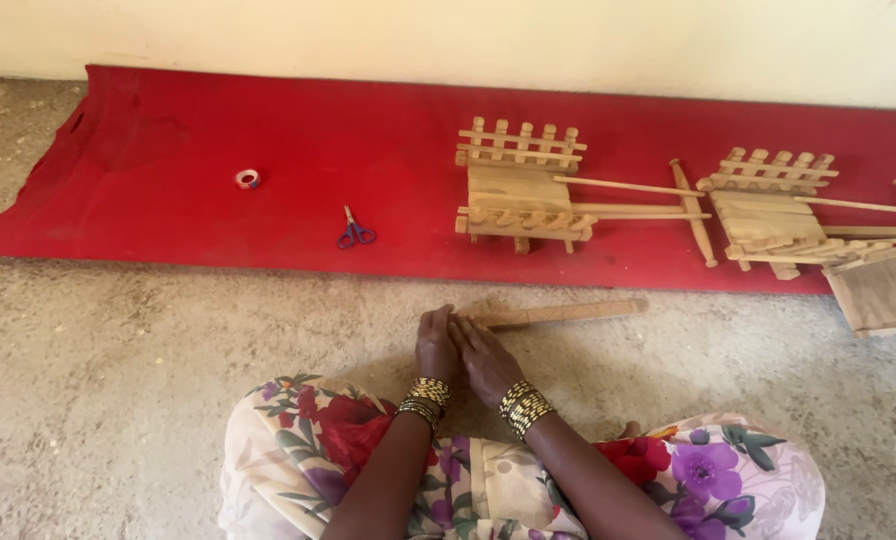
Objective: The person sits on the floor and rolls a long wooden dowel back and forth on the floor with both hands, repeatedly repositioning it. Wooden toy structures, scissors and tape lie on a red mat nearby.
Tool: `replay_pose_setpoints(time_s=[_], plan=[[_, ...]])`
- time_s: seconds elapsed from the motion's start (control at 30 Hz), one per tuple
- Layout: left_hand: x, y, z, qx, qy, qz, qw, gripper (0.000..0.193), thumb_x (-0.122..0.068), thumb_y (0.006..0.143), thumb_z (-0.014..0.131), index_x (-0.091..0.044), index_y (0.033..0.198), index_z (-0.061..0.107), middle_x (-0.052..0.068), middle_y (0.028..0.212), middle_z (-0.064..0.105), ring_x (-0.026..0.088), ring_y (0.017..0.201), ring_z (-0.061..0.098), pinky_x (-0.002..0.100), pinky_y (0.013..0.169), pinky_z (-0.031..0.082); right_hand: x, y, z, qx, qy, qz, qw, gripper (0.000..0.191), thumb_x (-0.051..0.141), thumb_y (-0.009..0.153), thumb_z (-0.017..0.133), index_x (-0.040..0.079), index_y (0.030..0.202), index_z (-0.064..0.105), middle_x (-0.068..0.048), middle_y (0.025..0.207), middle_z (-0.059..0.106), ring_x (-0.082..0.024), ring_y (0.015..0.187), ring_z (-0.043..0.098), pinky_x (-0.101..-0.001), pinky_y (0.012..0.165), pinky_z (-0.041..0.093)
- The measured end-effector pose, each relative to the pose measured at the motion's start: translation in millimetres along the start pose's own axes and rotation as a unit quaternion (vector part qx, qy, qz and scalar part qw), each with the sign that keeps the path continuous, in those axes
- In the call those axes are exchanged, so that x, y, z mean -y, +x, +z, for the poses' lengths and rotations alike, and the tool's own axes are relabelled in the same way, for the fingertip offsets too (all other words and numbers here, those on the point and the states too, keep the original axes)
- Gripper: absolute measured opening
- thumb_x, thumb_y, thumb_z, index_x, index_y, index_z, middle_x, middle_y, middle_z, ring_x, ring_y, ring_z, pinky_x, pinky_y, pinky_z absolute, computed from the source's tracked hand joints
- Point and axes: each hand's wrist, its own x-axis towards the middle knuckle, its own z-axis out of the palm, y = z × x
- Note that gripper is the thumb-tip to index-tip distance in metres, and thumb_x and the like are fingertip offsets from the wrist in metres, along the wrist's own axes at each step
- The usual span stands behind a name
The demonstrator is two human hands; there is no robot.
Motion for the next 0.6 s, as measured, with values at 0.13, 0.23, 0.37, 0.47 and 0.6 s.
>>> replay_pose_setpoints(time_s=[0.13, 0.23, 0.37, 0.47, 0.6], plan=[[-2, 1, -3, -0.004, 0.037, 0.041, 0.998, 0.035, 0.002, 0.087, 0.066, -0.004, 0.121, 0.065, 0.018, 0.111, 0.068, 0.036, 0.102, 0.067, 0.042, 0.088, 0.059, 1, -3, -1, -0.007, -0.024, 0.0, 1.0, 0.066, 0.007, 0.095, 0.045, 0.004, 0.158, 0.027, -0.017, 0.165, 0.027, -0.032, 0.152, 0.028, -0.0435, 0.125, 0.022], [0, 2, -2, 0.003, 0.057, 0.052, 0.997, 0.038, 0.0, 0.082, 0.067, -0.004, 0.12, 0.065, 0.018, 0.111, 0.068, 0.038, 0.104, 0.063, 0.045, 0.087, 0.057, -3, -7, -2, 0.02, -0.091, 0.035, 0.995, 0.065, 0.009, 0.096, 0.045, 0.0, 0.158, 0.025, -0.02, 0.165, 0.023, -0.034, 0.154, 0.024, -0.0452, 0.126, 0.019], [4, 2, -1, -0.001, 0.07, 0.033, 0.997, 0.035, -0.003, 0.088, 0.066, -0.008, 0.122, 0.065, 0.015, 0.112, 0.068, 0.035, 0.106, 0.063, 0.045, 0.088, 0.057, -12, -9, -8, 0.049, -0.161, 0.116, 0.979, 0.075, 0.001, 0.091, 0.04, 0.0, 0.16, 0.012, -0.017, 0.169, 0.013, -0.032, 0.154, 0.016, -0.0444, 0.124, 0.016], [4, 1, -2, 0.007, 0.069, 0.035, 0.997, 0.035, -0.005, 0.088, 0.066, -0.009, 0.123, 0.064, 0.014, 0.111, 0.066, 0.034, 0.104, 0.061, 0.044, 0.088, 0.056, -25, -8, -14, 0.077, -0.099, 0.207, 0.97, 0.072, 0.009, 0.099, 0.037, 0.003, 0.162, 0.004, -0.02, 0.168, 0.007, -0.033, 0.154, 0.013, -0.0453, 0.125, 0.016], [4, 1, -3, 0.009, 0.058, 0.027, 0.998, 0.031, -0.008, 0.085, 0.069, -0.01, 0.116, 0.067, 0.012, 0.107, 0.066, 0.033, 0.102, 0.06, 0.045, 0.088, 0.055, -56, -14, -19, 0.117, -0.074, 0.305, 0.942, 0.069, 0.016, 0.1, 0.039, 0.003, 0.161, 0.009, -0.016, 0.17, 0.009, -0.035, 0.151, 0.022, -0.0451, 0.124, 0.022]])
